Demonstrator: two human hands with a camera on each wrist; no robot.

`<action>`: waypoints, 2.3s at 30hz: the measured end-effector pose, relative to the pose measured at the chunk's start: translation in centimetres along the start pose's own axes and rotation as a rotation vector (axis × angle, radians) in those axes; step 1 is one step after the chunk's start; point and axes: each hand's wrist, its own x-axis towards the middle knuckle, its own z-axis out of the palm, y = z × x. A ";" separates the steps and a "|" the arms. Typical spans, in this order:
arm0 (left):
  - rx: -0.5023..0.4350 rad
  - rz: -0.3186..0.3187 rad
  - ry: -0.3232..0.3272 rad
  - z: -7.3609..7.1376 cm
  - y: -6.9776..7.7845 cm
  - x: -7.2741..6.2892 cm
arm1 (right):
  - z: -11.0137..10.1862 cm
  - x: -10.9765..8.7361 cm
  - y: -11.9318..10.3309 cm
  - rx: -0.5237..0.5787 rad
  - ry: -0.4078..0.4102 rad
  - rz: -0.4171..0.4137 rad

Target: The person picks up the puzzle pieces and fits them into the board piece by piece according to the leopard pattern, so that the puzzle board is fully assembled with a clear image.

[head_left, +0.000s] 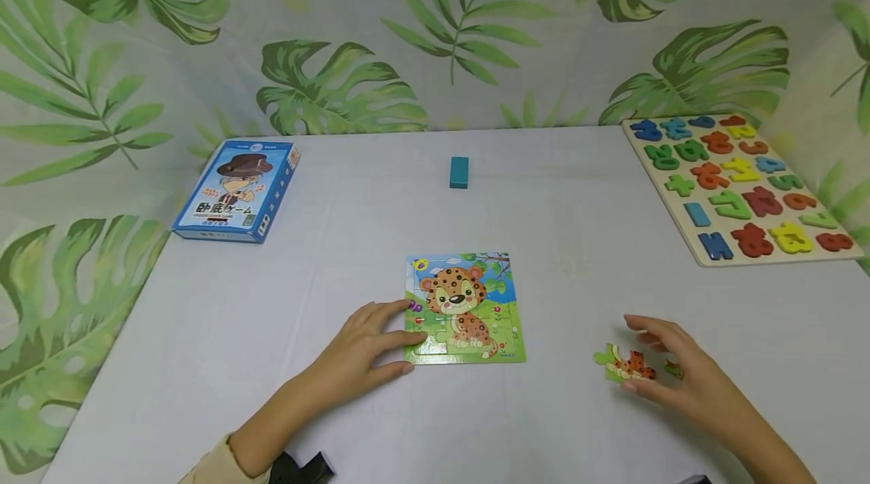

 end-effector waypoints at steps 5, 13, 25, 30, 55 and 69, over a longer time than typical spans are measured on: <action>-0.001 -0.004 -0.005 0.0 0.0 0.0 | 0.1 -0.1 1.1 -0.018 -0.032 -0.012; 0.003 0.005 -0.006 0.1 0.0 0.0 | -0.5 0.1 2.0 -0.196 -0.135 -0.035; 0.027 0.017 0.011 0.2 -0.1 -0.1 | -0.5 1.6 -0.2 -0.202 -0.159 -0.085; 0.041 0.010 0.029 0.4 0.1 0.0 | 0.5 3.4 -2.5 -0.124 -0.134 -0.198; 0.207 0.153 -0.024 0.4 1.3 1.3 | 8.9 10.3 -8.4 -0.083 -0.276 -0.464; 0.309 0.194 -0.133 -0.4 1.6 2.6 | 8.6 11.1 -8.6 -0.208 -0.405 -0.432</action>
